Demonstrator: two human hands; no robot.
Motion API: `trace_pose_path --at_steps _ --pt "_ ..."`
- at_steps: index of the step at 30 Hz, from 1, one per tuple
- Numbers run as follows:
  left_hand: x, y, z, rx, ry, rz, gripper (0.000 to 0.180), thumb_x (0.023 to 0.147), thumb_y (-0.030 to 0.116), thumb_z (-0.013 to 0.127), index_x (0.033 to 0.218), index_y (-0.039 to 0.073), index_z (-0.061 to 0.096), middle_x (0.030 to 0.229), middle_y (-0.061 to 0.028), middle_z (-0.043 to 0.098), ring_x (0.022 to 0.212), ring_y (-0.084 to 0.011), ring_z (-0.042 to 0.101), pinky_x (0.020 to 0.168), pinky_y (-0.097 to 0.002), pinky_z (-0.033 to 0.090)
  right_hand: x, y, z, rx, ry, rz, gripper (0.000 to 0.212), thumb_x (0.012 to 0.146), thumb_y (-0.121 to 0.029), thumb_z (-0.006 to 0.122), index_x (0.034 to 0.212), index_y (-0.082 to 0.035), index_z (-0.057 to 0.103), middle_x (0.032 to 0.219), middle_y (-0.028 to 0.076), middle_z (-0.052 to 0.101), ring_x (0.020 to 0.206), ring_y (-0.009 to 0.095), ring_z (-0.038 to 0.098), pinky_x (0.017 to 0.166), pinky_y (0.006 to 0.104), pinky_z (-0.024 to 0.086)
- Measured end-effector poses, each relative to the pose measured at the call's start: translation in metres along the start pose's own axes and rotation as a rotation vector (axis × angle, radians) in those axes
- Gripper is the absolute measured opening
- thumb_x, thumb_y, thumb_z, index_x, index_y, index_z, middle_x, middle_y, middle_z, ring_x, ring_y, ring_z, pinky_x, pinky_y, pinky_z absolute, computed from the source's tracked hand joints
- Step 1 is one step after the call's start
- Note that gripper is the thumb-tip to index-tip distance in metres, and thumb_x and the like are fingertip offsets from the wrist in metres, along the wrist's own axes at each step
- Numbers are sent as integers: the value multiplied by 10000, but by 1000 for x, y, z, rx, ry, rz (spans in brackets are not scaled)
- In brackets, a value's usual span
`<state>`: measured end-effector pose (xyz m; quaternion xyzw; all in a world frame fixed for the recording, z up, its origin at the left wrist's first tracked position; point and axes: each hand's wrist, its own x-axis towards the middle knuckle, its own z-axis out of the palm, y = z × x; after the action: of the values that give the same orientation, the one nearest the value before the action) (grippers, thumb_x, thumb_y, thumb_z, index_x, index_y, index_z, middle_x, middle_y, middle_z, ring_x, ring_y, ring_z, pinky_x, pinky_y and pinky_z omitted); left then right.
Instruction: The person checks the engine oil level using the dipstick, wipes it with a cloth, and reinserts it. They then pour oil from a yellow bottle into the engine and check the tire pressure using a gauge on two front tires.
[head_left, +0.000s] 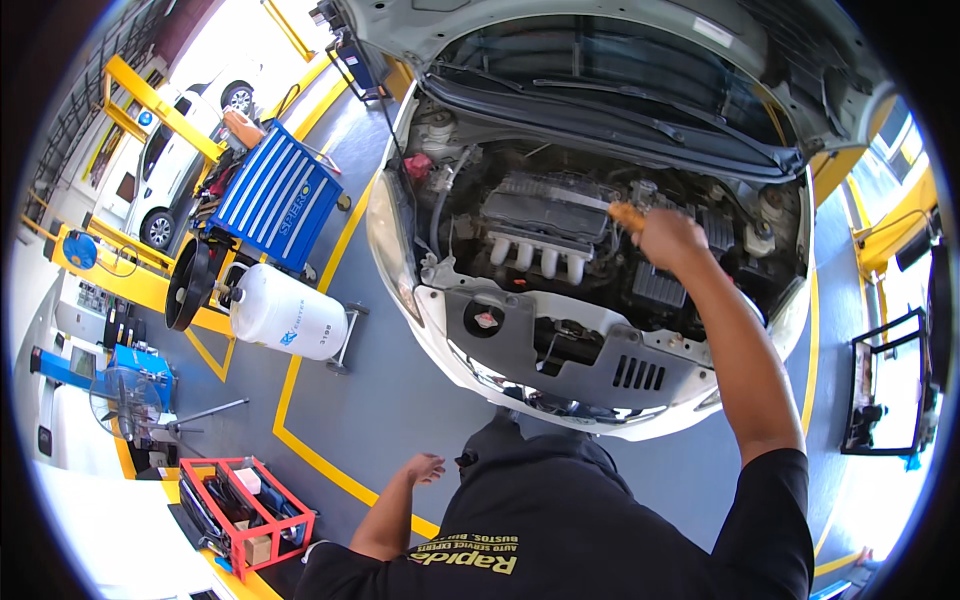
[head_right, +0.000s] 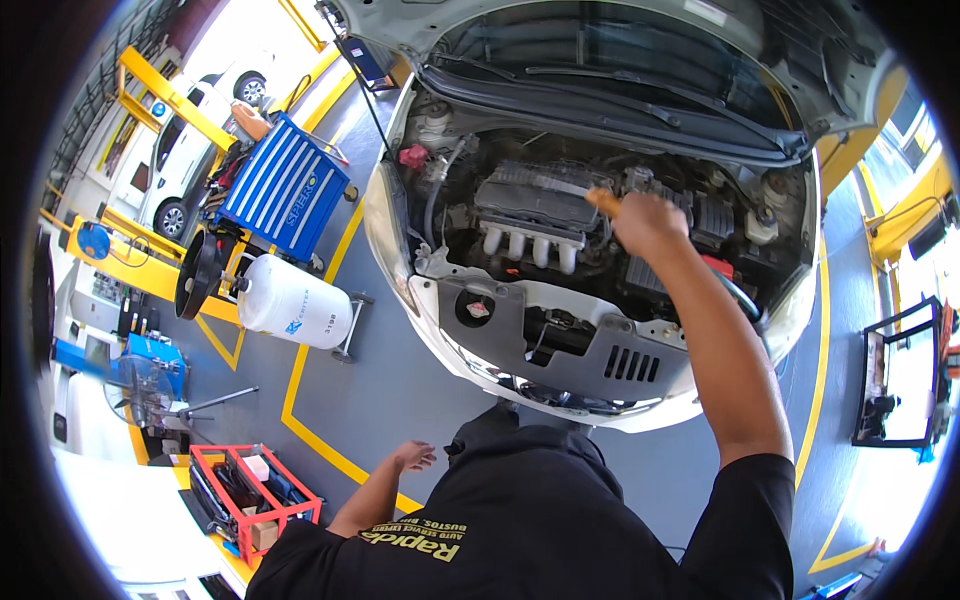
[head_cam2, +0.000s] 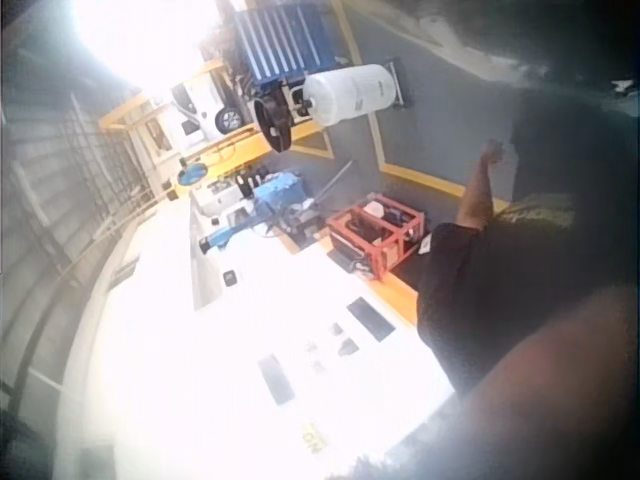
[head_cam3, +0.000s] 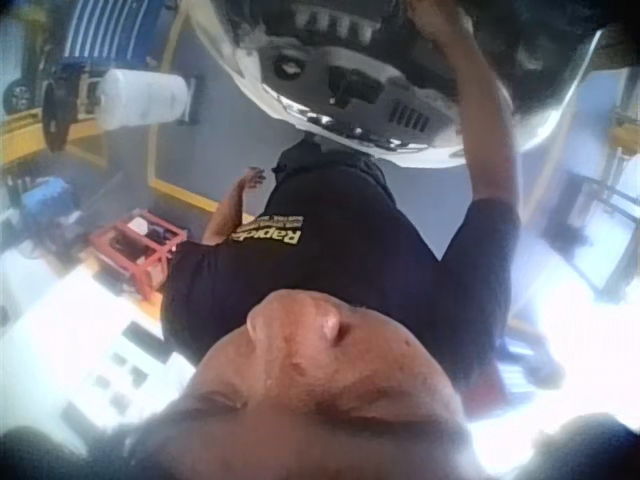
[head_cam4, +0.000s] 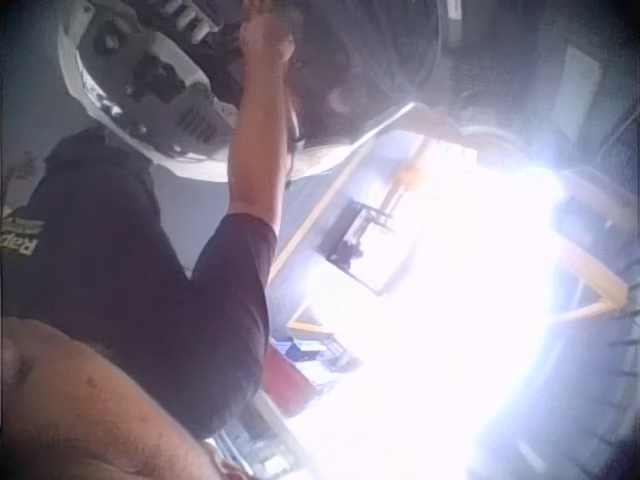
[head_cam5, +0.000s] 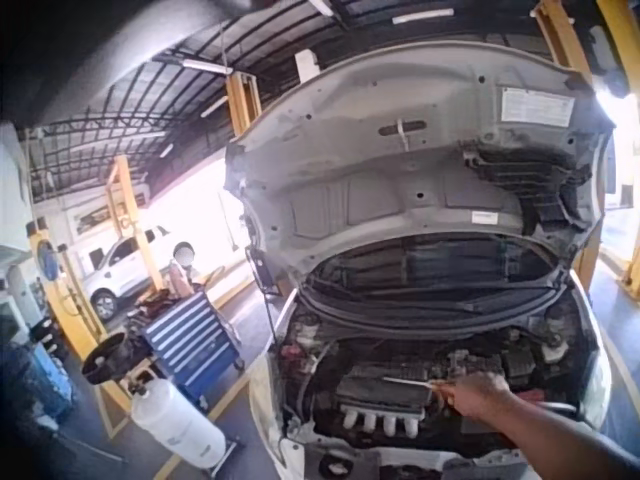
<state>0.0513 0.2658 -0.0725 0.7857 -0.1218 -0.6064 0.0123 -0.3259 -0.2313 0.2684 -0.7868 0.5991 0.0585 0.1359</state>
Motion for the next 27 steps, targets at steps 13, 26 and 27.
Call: trace_pose_path --at_steps 13,26,27 --pt "70 86 -104 -101 -88 127 398 1042 380 586 1348 130 633 1160 -38 742 923 -169 668 816 -375 536 133 -208 -24 41 -81 -56 384 944 -343 708 1190 -51 747 1179 188 745 1107 358 720 932 464 572" --pt "119 114 -212 -29 -89 11 374 1016 249 576 1365 120 611 1112 -58 742 892 -174 668 801 -368 536 207 -177 -34 -98 -104 280 311 912 -188 719 1196 -70 764 1227 170 747 1150 324 725 902 447 590" --pt "122 124 -213 -1 -82 22 377 1007 220 569 1367 116 610 1112 -56 742 897 -174 667 803 -366 536 208 -176 -35 -101 -122 272 308 910 -183 727 1200 -86 767 1232 147 748 1151 302 726 906 422 588"
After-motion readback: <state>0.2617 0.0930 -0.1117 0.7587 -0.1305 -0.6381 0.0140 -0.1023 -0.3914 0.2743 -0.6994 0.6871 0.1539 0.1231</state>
